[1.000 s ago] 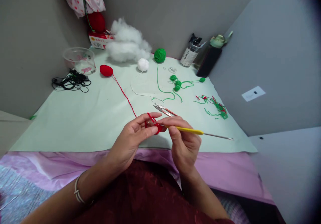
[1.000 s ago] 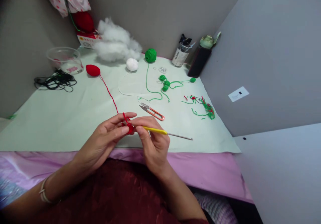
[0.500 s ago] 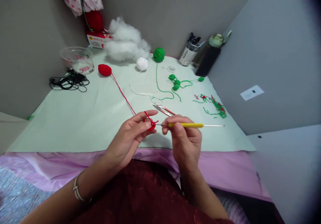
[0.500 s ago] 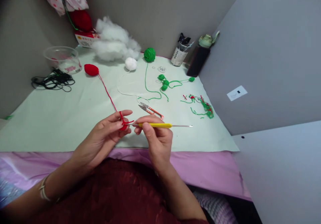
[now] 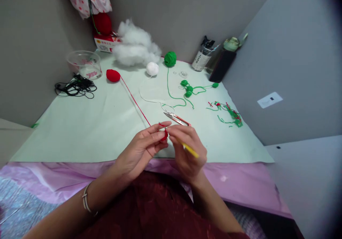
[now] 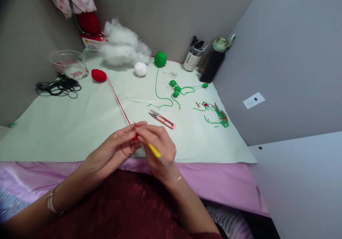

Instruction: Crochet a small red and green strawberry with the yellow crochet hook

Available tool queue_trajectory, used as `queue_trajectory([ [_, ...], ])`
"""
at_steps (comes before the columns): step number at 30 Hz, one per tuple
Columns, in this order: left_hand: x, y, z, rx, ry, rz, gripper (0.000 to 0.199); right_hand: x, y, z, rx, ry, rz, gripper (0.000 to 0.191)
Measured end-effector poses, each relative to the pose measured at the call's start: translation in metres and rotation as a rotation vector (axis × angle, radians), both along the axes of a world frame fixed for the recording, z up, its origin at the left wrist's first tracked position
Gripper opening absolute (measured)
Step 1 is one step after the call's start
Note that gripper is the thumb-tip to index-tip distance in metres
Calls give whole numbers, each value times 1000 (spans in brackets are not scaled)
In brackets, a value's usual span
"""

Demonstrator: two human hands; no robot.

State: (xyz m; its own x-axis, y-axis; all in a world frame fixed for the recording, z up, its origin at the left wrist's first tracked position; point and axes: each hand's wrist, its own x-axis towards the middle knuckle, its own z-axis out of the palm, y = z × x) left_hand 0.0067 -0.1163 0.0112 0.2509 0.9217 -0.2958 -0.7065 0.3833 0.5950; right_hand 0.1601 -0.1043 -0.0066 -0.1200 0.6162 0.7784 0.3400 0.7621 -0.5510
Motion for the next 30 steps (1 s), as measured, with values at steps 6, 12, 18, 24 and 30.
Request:
queue_trajectory([
  [6,-1,1,1,90,209,161,32,2,4,10,-347,293,145,20],
  [12,5,-4,-1,101,198,109,50,-10,-1,-6,39,10,-88,31],
  [18,-3,-2,6,50,93,-30,39,-2,8,4,-454,417,206,16],
  [24,-9,-2,10,135,213,29,37,4,4,12,-487,328,246,19],
  [30,-5,-5,6,130,302,145,47,2,-8,2,86,-232,18,32],
])
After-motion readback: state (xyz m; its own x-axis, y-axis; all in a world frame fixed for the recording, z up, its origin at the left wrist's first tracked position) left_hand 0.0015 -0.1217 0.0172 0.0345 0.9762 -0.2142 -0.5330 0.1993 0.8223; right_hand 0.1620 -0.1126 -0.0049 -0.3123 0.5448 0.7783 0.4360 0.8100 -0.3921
